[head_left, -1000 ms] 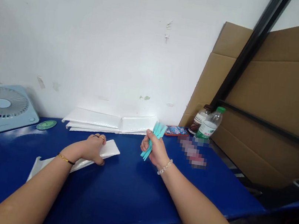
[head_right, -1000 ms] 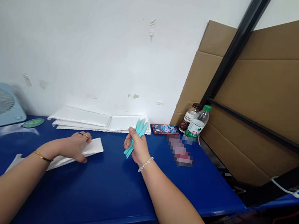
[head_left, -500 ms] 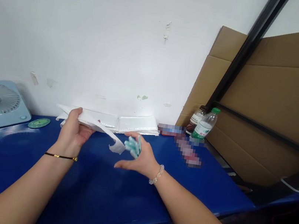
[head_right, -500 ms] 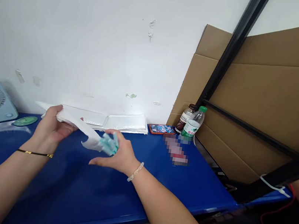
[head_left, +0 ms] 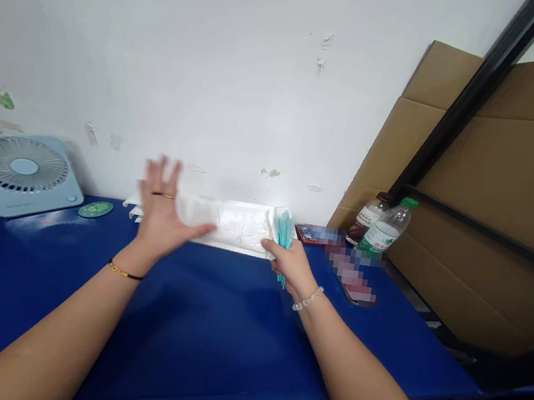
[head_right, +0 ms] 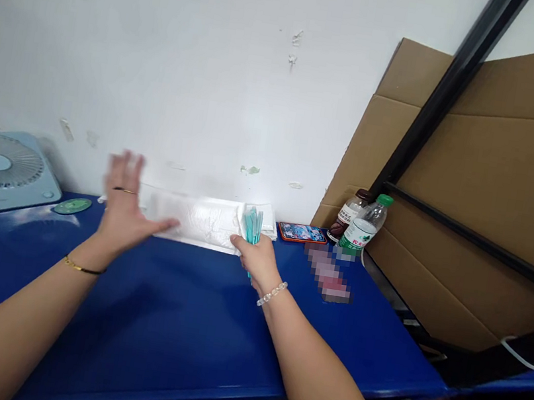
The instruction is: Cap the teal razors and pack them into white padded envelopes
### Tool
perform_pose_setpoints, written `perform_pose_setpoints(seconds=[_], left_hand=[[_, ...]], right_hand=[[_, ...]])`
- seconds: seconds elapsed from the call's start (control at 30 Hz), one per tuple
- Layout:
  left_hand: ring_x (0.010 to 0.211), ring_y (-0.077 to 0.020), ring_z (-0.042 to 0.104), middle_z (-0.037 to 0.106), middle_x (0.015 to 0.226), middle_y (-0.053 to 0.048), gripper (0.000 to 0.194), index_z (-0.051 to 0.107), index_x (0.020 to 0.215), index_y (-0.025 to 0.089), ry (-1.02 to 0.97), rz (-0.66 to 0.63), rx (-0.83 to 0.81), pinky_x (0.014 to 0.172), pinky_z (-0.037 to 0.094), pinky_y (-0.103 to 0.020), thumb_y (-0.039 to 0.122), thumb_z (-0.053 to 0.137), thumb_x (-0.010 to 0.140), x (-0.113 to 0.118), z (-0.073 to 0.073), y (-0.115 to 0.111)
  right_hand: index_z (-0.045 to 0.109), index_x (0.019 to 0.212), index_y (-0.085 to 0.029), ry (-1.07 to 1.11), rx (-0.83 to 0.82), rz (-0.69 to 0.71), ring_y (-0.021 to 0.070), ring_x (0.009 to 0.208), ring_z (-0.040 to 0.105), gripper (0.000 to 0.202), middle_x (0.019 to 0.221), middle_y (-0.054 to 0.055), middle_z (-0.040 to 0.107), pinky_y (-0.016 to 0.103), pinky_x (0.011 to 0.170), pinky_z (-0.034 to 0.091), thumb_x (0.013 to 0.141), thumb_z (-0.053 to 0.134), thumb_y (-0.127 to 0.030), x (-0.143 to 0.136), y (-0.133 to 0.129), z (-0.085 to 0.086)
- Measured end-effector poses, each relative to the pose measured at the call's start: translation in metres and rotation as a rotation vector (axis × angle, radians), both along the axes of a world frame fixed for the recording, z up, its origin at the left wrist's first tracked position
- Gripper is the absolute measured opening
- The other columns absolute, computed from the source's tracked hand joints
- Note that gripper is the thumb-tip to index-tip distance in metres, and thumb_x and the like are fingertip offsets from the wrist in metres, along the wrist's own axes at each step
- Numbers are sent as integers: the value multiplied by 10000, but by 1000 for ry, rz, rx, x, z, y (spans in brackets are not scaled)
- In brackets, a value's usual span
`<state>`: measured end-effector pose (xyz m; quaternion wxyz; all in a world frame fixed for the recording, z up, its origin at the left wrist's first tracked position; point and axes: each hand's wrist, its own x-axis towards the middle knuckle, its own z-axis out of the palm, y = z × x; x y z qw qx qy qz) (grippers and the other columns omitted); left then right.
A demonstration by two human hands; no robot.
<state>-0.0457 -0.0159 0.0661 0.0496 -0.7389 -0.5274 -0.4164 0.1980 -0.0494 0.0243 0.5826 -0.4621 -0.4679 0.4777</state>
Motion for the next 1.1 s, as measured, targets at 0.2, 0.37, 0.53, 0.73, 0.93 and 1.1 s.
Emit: perform_pose_setpoints(seconds=[0.2,0.37,0.53,0.73,0.93,1.1], left_hand=[[1363,-365,218,322,1454,-159,1192,109,1474,201,469,-276,-120,1115,21,-546,491,753,513,31,-24,-4],[1186,-319,445,532,1190,-150,868,347,1360,149,411,-196,-138,1113,138,-490,316,658,567,33,-31,-1],[1047,-304,532,577,1070,-111,570,485,1193,183,352,-180,-170,956,353,-440,243,559,632,36,-23,-6],[977,-287,571,554,1134,-104,612,462,1222,184,178,-199,-230,839,443,-390,268,587,629,36,-17,-8],[1048,-270,547,522,1176,-97,643,422,1230,178,-119,-308,-162,889,454,-383,303,636,636,42,-10,-17],[1062,-252,547,540,1178,-87,622,398,1223,189,-283,-365,-184,894,449,-382,284,634,656,42,-10,-19]], right_hand=[[436,687,-217,-14,-127,141,35,360,194,329,479,-93,326,210,346,101,647,752,-301,2,-5,6],[439,688,-226,50,-153,88,52,349,188,285,422,-98,305,224,349,91,711,688,-364,0,-3,3],[451,688,-229,131,-166,34,53,340,200,227,431,-95,325,232,364,99,714,664,-305,4,4,-2],[482,665,-209,407,281,-92,69,380,330,237,433,-93,306,235,433,347,783,584,-387,23,4,63],[534,690,-199,308,538,-86,157,728,635,268,577,-18,569,343,806,480,832,516,-425,-15,0,108],[555,679,-187,213,613,-38,167,842,637,321,752,23,647,366,865,459,849,485,-449,-41,1,117]])
